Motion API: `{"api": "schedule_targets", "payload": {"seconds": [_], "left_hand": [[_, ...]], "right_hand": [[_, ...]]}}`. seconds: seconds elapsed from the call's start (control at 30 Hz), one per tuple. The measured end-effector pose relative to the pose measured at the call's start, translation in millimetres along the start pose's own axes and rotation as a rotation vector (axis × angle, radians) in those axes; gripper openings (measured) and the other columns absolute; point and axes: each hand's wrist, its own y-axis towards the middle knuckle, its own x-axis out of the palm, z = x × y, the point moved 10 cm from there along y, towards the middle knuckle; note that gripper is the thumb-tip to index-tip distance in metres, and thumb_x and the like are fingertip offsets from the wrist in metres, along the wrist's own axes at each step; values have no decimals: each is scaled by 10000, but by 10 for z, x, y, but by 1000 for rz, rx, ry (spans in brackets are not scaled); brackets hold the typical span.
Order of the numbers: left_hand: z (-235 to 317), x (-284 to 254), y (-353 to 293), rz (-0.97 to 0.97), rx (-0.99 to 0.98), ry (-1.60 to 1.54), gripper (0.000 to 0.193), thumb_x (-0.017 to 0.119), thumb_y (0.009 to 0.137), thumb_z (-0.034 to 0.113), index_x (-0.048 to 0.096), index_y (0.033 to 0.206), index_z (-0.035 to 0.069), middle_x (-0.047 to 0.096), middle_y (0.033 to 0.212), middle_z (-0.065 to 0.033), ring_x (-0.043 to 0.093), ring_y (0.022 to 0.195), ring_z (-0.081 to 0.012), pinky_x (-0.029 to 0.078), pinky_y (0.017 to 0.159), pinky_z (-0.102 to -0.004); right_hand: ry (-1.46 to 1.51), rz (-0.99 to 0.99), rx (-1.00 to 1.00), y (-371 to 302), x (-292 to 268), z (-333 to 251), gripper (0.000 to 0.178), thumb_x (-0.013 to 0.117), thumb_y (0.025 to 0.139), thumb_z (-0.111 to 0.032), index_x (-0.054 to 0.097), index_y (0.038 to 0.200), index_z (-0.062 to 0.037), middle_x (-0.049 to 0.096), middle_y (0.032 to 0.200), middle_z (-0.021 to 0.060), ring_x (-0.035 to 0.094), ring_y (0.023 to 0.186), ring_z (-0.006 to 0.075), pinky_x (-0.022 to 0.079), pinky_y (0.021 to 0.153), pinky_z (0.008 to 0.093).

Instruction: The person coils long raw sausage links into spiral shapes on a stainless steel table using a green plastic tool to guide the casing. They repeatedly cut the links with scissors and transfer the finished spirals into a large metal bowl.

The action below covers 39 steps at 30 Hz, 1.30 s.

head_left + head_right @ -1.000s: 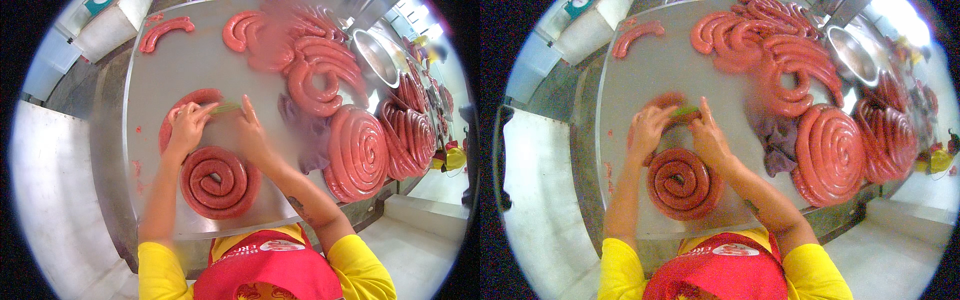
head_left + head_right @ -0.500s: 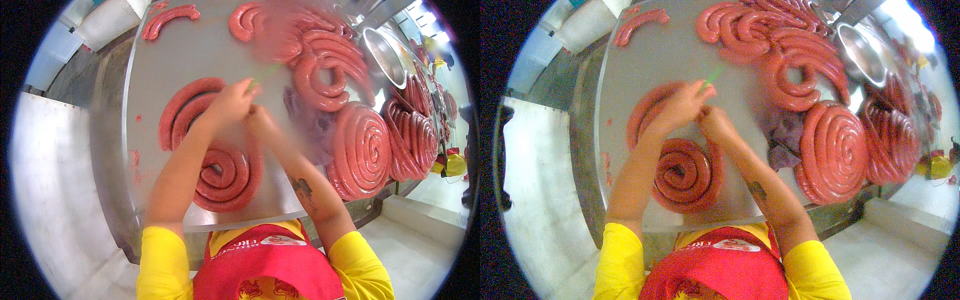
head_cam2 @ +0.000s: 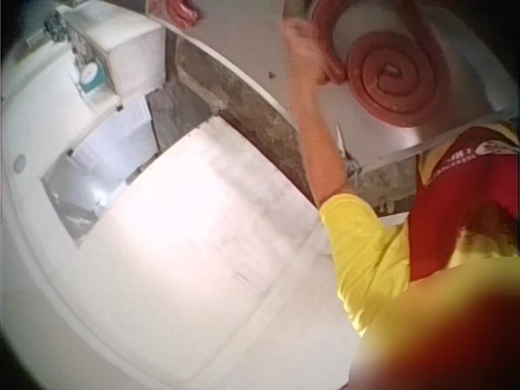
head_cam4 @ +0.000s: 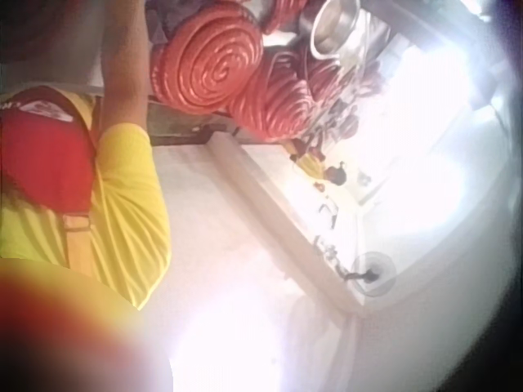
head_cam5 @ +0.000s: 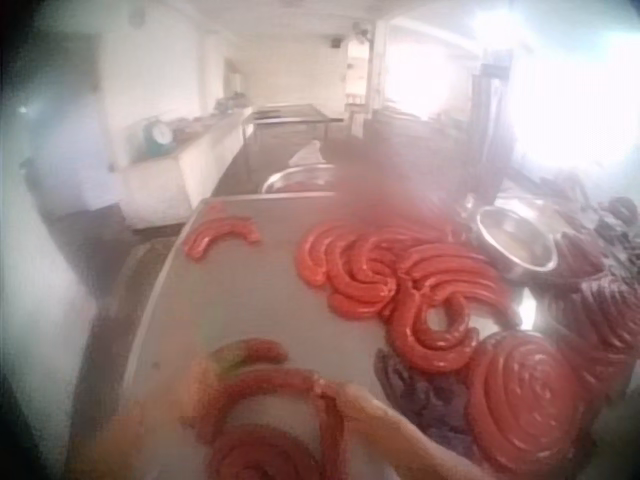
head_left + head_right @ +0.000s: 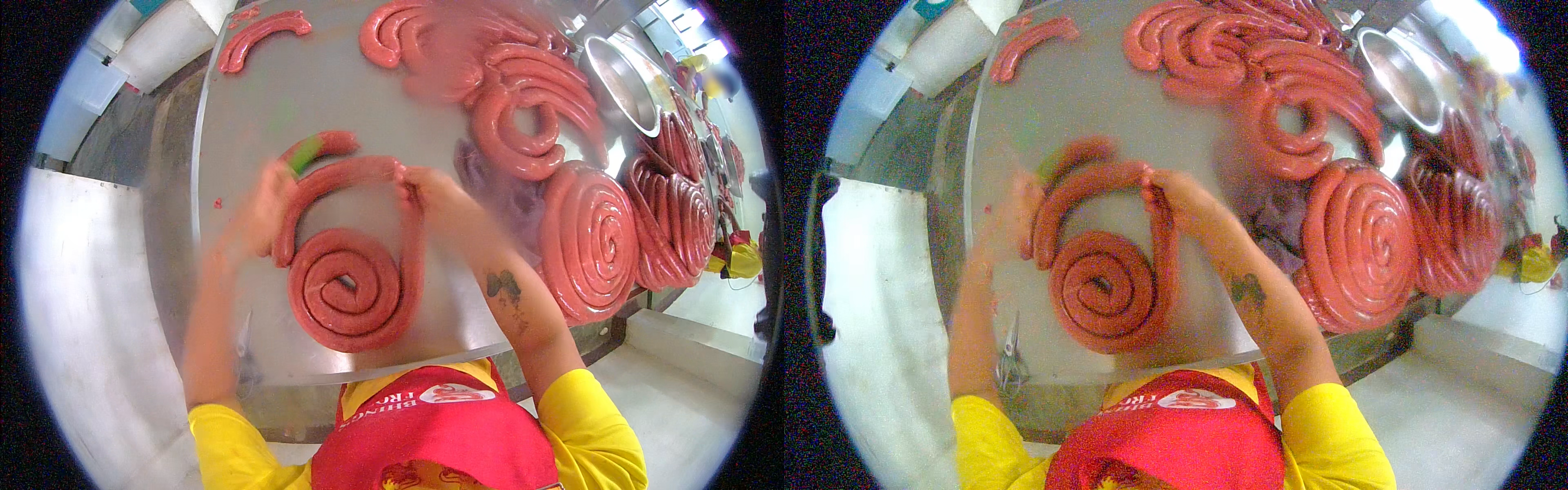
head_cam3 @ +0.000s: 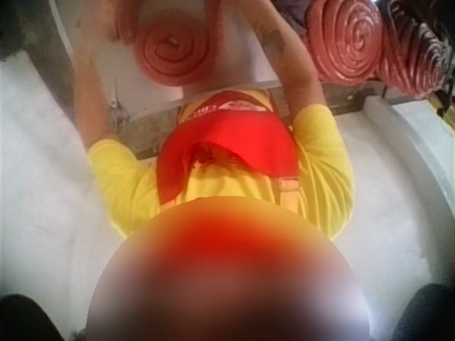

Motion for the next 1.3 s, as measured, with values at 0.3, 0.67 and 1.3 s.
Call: {"api": "schedule_targets", "payload": {"seconds": [0.3, 0.67, 1.3], "left_hand": [[372, 837, -408, 93, 313, -46, 289, 477, 875, 141, 613, 1127, 106, 601, 1052, -140, 546, 998, -304, 404, 906, -404], [529, 330, 270, 178, 437, 2, 313, 553, 846, 125, 637, 1141, 184, 608, 878, -38, 547, 892, -193, 371, 856, -353], [412, -1151, 1109, 385, 114, -1059, 244, 420, 961, 332, 508, 1011, 110, 375, 626, 33, 367, 484, -73, 308, 399, -214]], "right_hand": [[-1505, 313, -691, -732, 660, -661, 229, 465, 879, -133, 612, 960, 23, 559, 1138, 249, 564, 984, 397, 412, 902, 492], [-1362, 253, -1152, -1054, 915, -721, 120, 556, 817, -102, 614, 846, -1, 439, 1268, 203, 465, 1082, 357, 404, 912, 445], [-915, 54, -384, -291, 409, -281, 339, 467, 916, -348, 619, 900, -45, 631, 781, 171, 596, 714, 278, 458, 694, 405]]}}
